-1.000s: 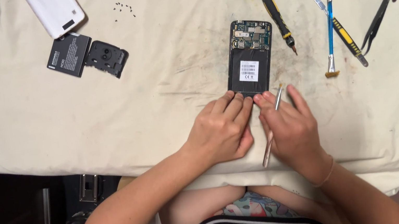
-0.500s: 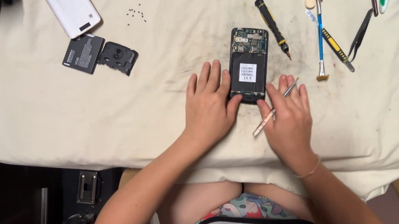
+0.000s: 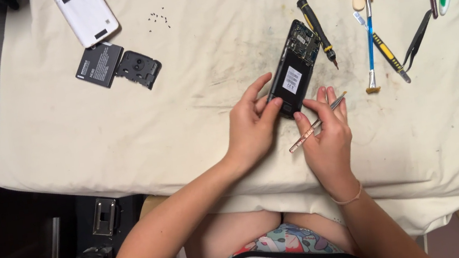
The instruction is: Reassembling internal components of a mobile phone using a brush, screwdriver, and precision tools.
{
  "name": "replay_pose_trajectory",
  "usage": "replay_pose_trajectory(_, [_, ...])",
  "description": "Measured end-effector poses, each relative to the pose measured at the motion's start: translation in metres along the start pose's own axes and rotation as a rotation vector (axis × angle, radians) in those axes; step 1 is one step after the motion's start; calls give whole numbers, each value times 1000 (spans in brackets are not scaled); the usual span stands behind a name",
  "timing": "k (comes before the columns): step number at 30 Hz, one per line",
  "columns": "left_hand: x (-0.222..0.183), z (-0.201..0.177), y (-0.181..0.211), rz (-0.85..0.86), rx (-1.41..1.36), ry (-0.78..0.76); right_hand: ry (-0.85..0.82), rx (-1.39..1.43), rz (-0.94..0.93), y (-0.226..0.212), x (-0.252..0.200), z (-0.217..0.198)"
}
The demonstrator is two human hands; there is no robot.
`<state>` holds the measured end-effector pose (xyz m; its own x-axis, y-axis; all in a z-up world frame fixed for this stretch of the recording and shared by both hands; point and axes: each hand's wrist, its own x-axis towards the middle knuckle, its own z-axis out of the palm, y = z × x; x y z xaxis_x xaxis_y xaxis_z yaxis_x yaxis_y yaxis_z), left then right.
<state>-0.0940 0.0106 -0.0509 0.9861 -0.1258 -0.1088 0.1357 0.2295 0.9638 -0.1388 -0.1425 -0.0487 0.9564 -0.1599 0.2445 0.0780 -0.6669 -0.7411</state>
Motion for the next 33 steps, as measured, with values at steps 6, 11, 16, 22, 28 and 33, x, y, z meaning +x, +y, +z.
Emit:
replay_pose_trajectory(6, [33, -3, 4, 132, -348, -17, -111, 685, 111, -27, 51, 5])
replay_pose_trajectory(11, [88, -8, 13, 203, -365, -143, -163, 761, 23, -59, 112, -17])
replay_pose_trajectory(16, [103, -25, 20, 168, -262, -248, -234, 736, 25, -42, 127, 2])
replay_pose_trajectory(22, [109, -29, 20, 147, -96, -193, -234, 804, 110, 5, 129, 22])
replay_pose_trajectory(28, [89, -34, 46, 317, 299, -124, -234, 653, -24, -7, 123, 10])
replay_pose_trajectory(33, [74, -20, 50, 233, 148, -223, -397, 741, -2, -9, 123, -7])
